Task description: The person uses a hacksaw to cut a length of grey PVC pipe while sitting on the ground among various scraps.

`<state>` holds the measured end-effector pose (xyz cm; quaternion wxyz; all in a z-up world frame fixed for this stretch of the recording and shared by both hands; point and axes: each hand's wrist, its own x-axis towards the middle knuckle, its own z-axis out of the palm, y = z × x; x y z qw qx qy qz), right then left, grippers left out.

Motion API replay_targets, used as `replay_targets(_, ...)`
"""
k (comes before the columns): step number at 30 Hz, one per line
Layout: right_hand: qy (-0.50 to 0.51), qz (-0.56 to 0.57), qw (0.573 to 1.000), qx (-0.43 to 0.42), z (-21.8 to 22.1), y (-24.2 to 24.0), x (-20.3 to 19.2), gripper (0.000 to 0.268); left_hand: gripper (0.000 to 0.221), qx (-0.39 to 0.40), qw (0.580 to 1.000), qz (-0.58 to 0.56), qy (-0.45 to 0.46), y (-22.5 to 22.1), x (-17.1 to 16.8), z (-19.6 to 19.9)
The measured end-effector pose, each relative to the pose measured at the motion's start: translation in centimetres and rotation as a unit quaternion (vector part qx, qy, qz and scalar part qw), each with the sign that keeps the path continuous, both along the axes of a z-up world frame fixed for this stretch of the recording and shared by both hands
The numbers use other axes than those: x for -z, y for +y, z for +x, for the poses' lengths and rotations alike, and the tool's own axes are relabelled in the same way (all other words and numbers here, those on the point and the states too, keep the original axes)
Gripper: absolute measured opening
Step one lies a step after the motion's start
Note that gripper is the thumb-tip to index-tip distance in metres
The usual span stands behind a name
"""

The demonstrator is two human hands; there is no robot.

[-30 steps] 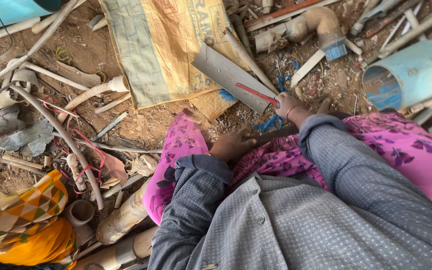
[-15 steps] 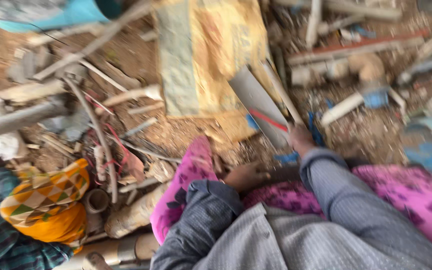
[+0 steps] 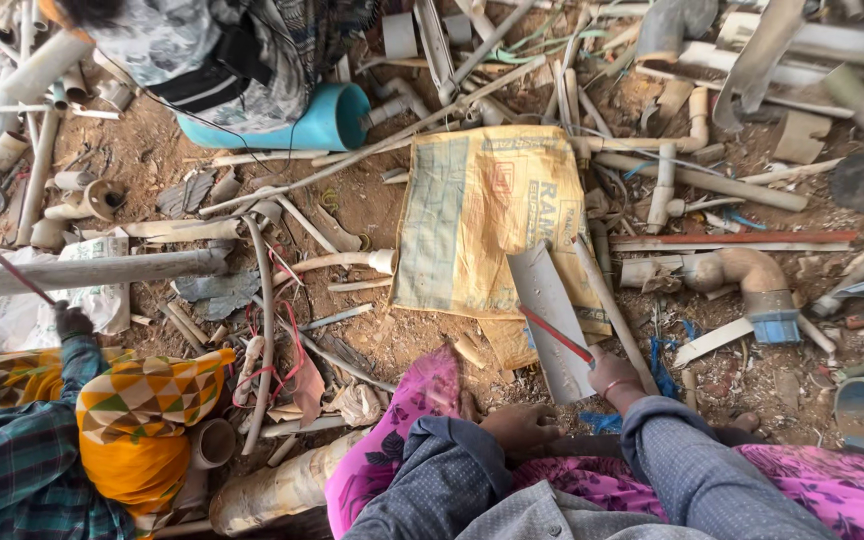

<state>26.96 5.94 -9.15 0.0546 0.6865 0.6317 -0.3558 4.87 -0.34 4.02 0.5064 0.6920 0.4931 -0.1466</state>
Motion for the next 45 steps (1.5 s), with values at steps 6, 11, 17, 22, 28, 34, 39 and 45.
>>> replay_targets(6, 0.140, 0.107, 0.976, 0.128, -2.2, 1.0, -3.0, 0.043, 0.064, -0.002, 1.000, 0.024, -0.015, -0.8, 2.5, -0.8)
replay_targets(11, 0.426, 0.030, 0.852, 0.302, -0.8, 2.2, -7.0, 0.030, 0.063, 0.023, 0.997, 0.067, 0.000, -0.9, 3.6, -0.6)
replay_targets(17, 0.602, -0.087, 0.695, 0.383, 4.6, 2.0, -9.9, 0.026, 0.056, 0.022, 0.990, 0.139, -0.007, -2.2, 4.0, -0.2)
replay_targets(22, 0.759, -0.165, 0.576, 0.255, 11.4, -1.4, -10.8, 0.020, 0.065, 0.080, 0.984, 0.153, 0.043, -1.7, 1.7, 1.0)
replay_targets(28, 0.732, -0.115, 0.633, 0.222, 12.6, -6.1, -19.6, 0.024, 0.069, 0.056, 0.978, 0.201, 0.004, -0.9, -3.8, 1.4)
replay_targets(34, 0.709, -0.109, 0.670, 0.191, 11.9, -9.1, -26.6, 0.020, 0.074, -0.136, 0.961, 0.233, -0.066, 0.9, -8.4, 0.2)
replay_targets(39, 0.716, -0.098, 0.674, 0.152, 14.3, -11.3, -30.4, 0.035, 0.090, -0.390, 0.835, 0.268, -0.281, 4.4, -8.7, -1.3)
replay_targets(45, 0.736, -0.047, 0.648, 0.192, 16.7, -12.3, -35.0, 0.044, 0.089, -0.463, 0.715, 0.089, -0.517, 5.6, -8.2, -1.0)
